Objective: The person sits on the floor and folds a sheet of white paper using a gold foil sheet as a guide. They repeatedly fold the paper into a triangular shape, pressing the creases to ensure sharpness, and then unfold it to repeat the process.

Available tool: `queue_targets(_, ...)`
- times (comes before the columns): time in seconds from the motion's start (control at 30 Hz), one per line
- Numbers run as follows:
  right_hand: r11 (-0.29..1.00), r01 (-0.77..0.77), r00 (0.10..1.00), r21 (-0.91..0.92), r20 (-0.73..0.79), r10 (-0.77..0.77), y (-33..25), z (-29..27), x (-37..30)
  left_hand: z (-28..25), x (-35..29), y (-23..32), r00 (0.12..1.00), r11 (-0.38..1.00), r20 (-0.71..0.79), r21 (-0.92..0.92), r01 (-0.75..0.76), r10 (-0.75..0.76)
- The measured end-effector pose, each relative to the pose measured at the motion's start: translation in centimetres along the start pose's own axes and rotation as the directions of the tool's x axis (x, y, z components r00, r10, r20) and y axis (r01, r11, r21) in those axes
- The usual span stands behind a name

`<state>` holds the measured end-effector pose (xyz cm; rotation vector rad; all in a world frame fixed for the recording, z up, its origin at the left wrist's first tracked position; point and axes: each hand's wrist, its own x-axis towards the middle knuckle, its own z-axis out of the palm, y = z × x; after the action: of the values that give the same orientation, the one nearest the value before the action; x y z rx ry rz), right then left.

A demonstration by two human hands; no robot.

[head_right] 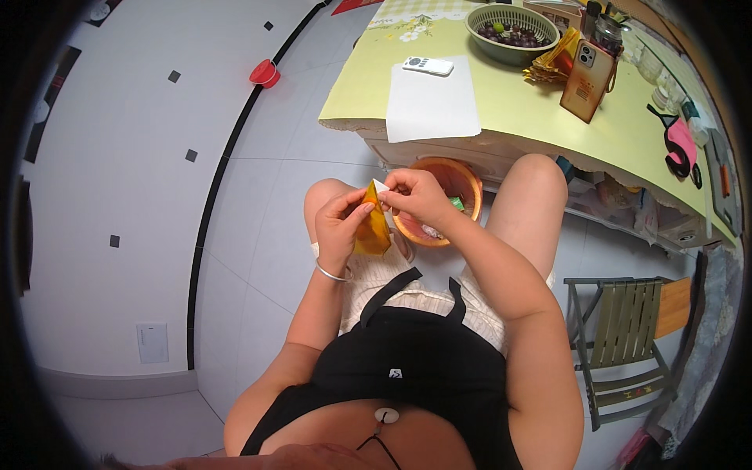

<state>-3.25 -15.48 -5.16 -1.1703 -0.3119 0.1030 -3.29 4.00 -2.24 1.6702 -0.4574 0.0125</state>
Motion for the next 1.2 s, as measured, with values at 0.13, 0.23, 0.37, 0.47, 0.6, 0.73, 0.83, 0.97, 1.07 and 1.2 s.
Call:
queue_targets(0.13,1.0,0.0,1.0,0.01,-0.001,0.0,0.6,0.0,0.0,0.0,0.1,0.4,1.0,0.999,-0.014,0.052,0.007,-0.006)
queue_targets(0.23,1.0,0.004,1.0,0.007,0.002,-0.004,0.4,0.1,0.0,-0.2,0.1,0.6,1.0,0.993,-0.016,0.117,0.01,-0.008)
queue_targets(0.37,1.0,0.0,1.0,0.015,0.002,0.0,0.4,0.1,0.0,0.3,0.2,0.2,0.996,0.997,-0.078,0.064,-0.04,0.044)
queue_targets(0.47,1.0,0.008,1.0,0.015,-0.004,-0.008,0.4,0.2,0.0,0.3,0.2,0.3,0.996,0.996,-0.065,0.071,-0.054,0.059)
queue_targets(0.6,0.999,0.015,1.0,0.028,0.024,-0.015,0.6,0.2,-0.1,0.7,0.3,0.9,0.997,0.999,-0.074,0.032,-0.027,0.029)
queue_targets(0.73,1.0,0.026,1.0,-0.008,0.01,-0.026,0.7,0.4,-0.1,0.6,0.4,1.0,0.996,1.0,-0.088,-0.013,0.022,-0.024)
queue_targets(0.83,0.999,0.032,0.999,-0.009,0.012,-0.032,0.5,0.5,-0.2,0.6,0.5,1.2,0.995,0.999,-0.087,-0.013,0.046,-0.047)
queue_targets(0.97,0.999,0.014,1.0,0.04,0.026,-0.015,0.4,0.4,-0.2,0.1,0.6,1.0,0.995,0.996,-0.059,0.005,0.086,-0.085)
queue_targets(1.07,0.998,0.007,0.999,0.06,0.04,-0.01,0.3,0.3,-0.3,-0.1,0.6,0.5,0.986,0.987,-0.065,-0.058,0.149,-0.152)
queue_targets(1.2,0.999,0.009,0.999,0.038,0.037,-0.011,0.2,0.4,-0.3,0.1,0.7,0.3,0.968,0.955,-0.046,-0.177,0.236,-0.248)
